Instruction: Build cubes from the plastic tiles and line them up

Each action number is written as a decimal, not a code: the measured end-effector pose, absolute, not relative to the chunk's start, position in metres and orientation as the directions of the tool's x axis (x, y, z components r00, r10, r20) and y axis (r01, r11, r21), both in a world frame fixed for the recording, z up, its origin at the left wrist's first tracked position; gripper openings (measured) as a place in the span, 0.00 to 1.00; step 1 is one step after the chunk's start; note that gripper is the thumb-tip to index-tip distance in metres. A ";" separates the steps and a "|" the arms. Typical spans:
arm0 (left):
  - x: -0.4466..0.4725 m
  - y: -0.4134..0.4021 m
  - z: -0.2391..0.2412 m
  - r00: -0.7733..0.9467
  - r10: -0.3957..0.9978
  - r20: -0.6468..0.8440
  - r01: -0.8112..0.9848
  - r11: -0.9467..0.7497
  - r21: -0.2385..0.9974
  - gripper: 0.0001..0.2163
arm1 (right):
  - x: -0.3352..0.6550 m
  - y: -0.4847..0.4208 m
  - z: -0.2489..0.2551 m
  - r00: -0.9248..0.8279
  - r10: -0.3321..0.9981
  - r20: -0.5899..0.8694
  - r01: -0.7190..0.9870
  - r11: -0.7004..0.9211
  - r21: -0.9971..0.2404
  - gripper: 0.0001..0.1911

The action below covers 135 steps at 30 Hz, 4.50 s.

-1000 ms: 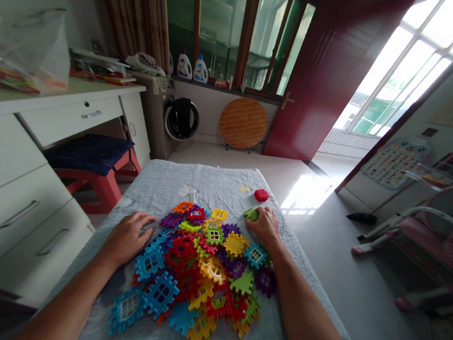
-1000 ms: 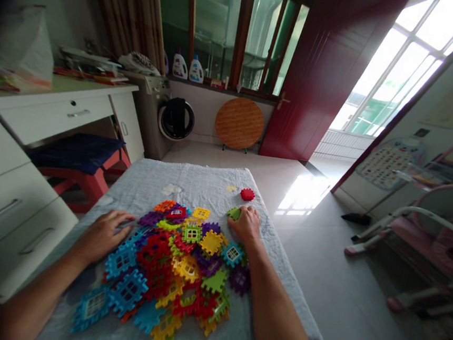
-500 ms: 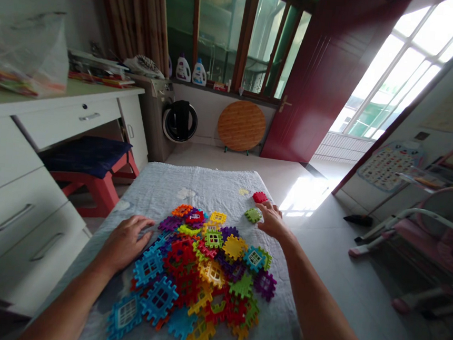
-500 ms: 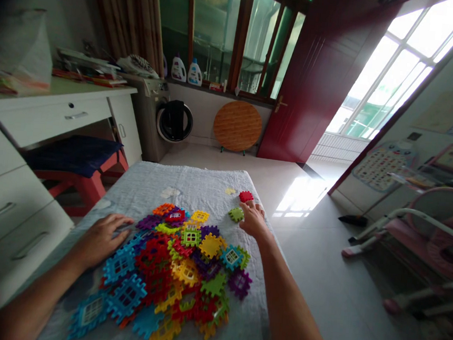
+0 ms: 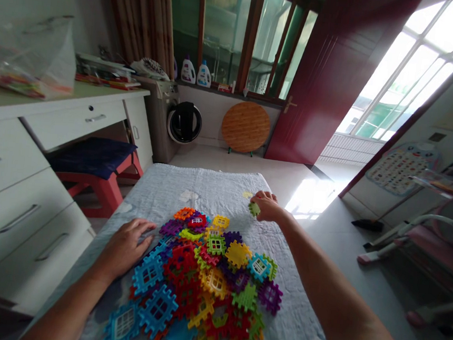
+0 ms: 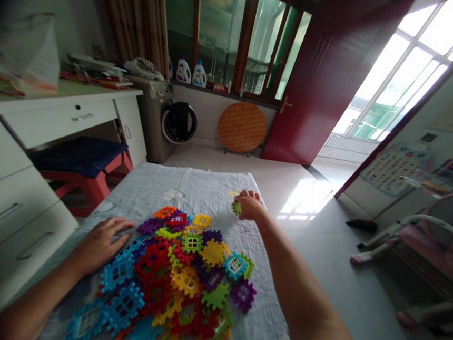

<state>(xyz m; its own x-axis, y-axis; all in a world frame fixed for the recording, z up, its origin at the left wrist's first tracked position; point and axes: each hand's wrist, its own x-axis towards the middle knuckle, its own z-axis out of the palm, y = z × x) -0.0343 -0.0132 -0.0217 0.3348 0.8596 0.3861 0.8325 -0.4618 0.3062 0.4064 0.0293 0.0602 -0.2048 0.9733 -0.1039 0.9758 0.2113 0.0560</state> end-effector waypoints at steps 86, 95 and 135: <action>-0.035 -0.016 -0.022 0.328 0.863 0.385 0.830 -0.458 0.319 0.13 | 0.442 0.083 0.053 0.021 0.966 -0.257 0.982 0.028 0.185 0.30; -0.036 -0.017 -0.022 0.327 0.869 0.371 0.832 -0.451 0.324 0.14 | 0.446 0.083 0.054 0.033 0.967 -0.252 0.982 0.016 0.189 0.36; -0.037 -0.010 -0.026 0.339 0.852 0.400 0.827 -0.472 0.305 0.15 | 0.462 -0.026 0.065 0.377 0.899 0.221 0.711 -0.128 -0.691 0.18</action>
